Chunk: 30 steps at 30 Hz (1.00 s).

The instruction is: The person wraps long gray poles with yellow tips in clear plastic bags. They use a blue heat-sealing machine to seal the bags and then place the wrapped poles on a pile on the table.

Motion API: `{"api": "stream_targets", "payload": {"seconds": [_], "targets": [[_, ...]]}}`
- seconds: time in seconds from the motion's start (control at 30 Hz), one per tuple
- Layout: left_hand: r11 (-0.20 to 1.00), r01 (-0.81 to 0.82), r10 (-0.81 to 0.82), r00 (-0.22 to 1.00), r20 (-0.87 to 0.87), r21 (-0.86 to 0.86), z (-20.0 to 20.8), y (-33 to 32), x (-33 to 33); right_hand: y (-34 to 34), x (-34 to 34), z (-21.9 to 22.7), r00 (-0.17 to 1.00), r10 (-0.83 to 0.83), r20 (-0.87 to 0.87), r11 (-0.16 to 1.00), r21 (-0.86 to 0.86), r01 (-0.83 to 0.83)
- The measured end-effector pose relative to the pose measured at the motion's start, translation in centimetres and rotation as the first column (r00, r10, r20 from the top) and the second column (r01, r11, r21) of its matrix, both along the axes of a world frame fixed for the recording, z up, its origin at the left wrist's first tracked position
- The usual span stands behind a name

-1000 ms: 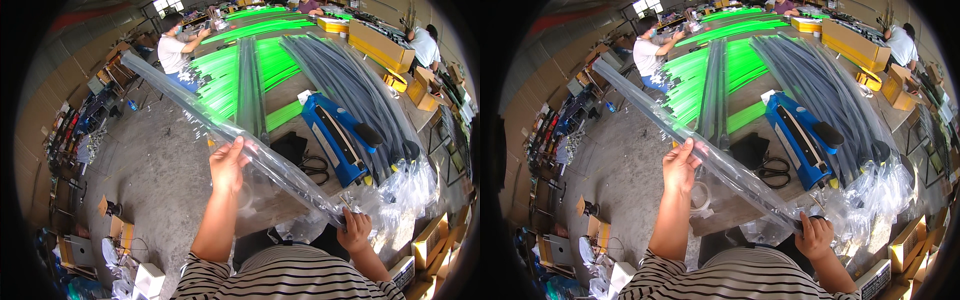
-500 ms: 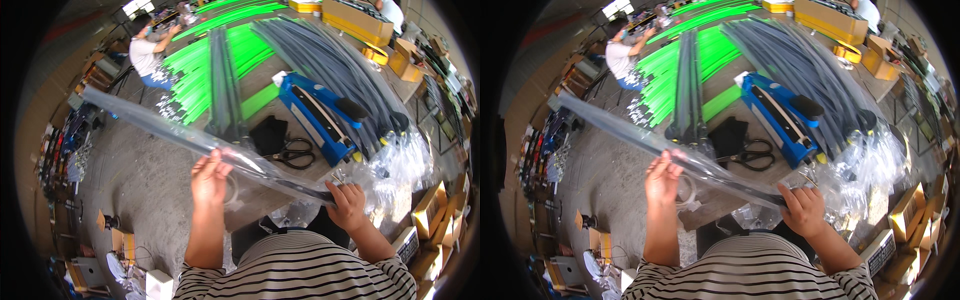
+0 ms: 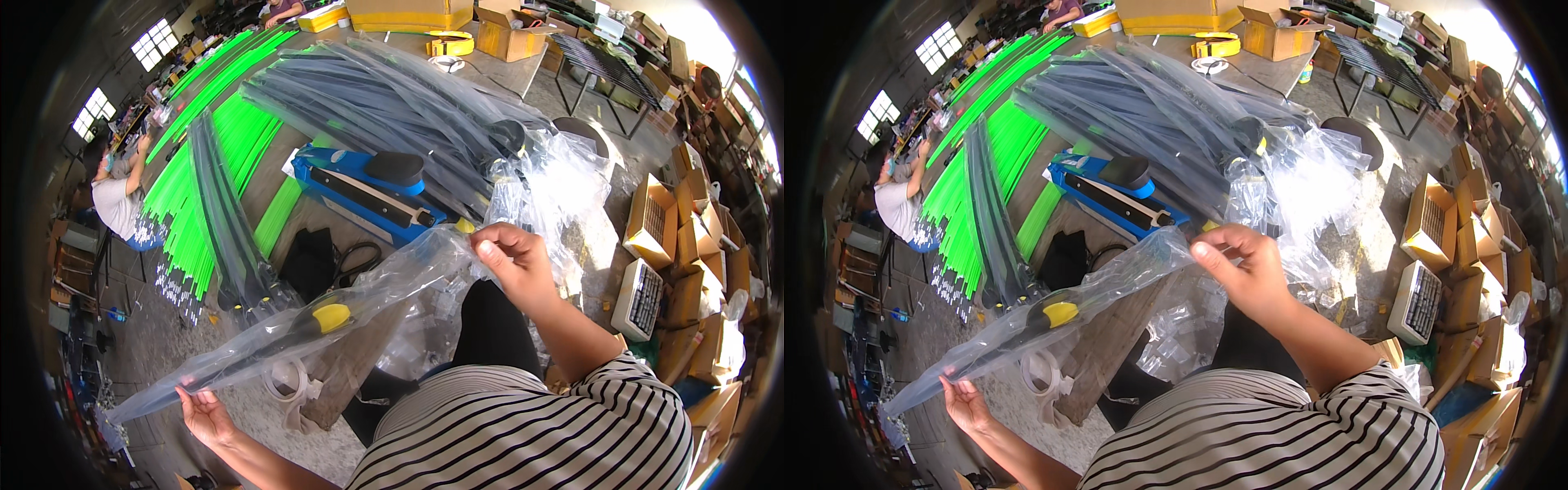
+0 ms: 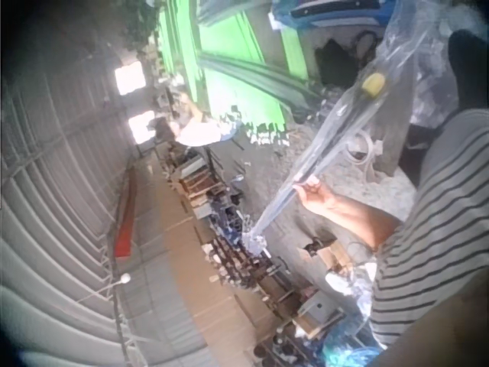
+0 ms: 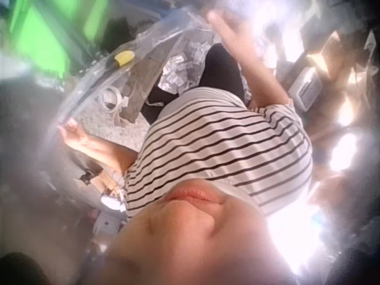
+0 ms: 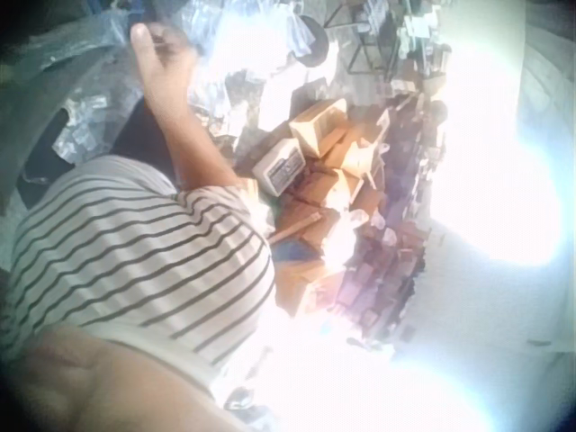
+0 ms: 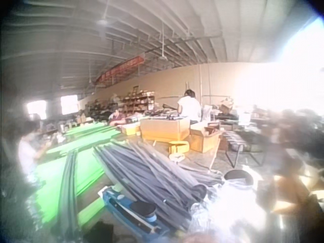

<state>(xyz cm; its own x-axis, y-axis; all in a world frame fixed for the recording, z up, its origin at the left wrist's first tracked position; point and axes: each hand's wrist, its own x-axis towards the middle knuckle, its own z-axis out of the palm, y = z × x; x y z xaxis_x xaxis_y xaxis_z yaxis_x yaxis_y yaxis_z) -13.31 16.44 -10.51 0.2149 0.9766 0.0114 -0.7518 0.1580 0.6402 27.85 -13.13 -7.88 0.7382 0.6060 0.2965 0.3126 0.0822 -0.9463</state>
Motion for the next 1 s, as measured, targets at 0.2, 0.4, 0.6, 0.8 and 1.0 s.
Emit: {"api": "stream_targets", "payload": {"seconds": [0.2, 0.4, 0.6, 0.8, 1.0], "targets": [[0.995, 0.088, -0.092, 0.993, 0.071, 0.054, 0.1, -0.8, -0.2, 1.6, -0.5, 1.5, 0.992, 0.017, -0.126, 0.991, 0.137, 0.001], [0.998, 0.019, -0.021, 0.999, 0.040, 0.052, 0.2, -1.6, 0.6, 1.6, -0.4, 1.9, 0.996, 0.088, -0.034, 0.996, 0.010, -0.087], [0.996, -0.069, 0.069, 0.998, -0.007, 0.053, 0.7, -2.3, 1.2, 2.2, 0.0, 1.4, 0.975, 0.147, -0.169, 0.843, 0.537, -0.034], [0.999, 0.025, -0.023, 0.999, -0.048, 0.045, -0.4, -2.4, 0.8, 2.6, -0.2, 1.3, 0.985, -0.080, -0.151, 0.909, 0.394, 0.134], [0.994, -0.103, 0.098, 0.991, -0.095, -0.047, 0.3, -3.9, 1.9, 3.2, 0.1, 0.6, 0.975, -0.214, -0.054, 0.922, 0.319, 0.220]]}}
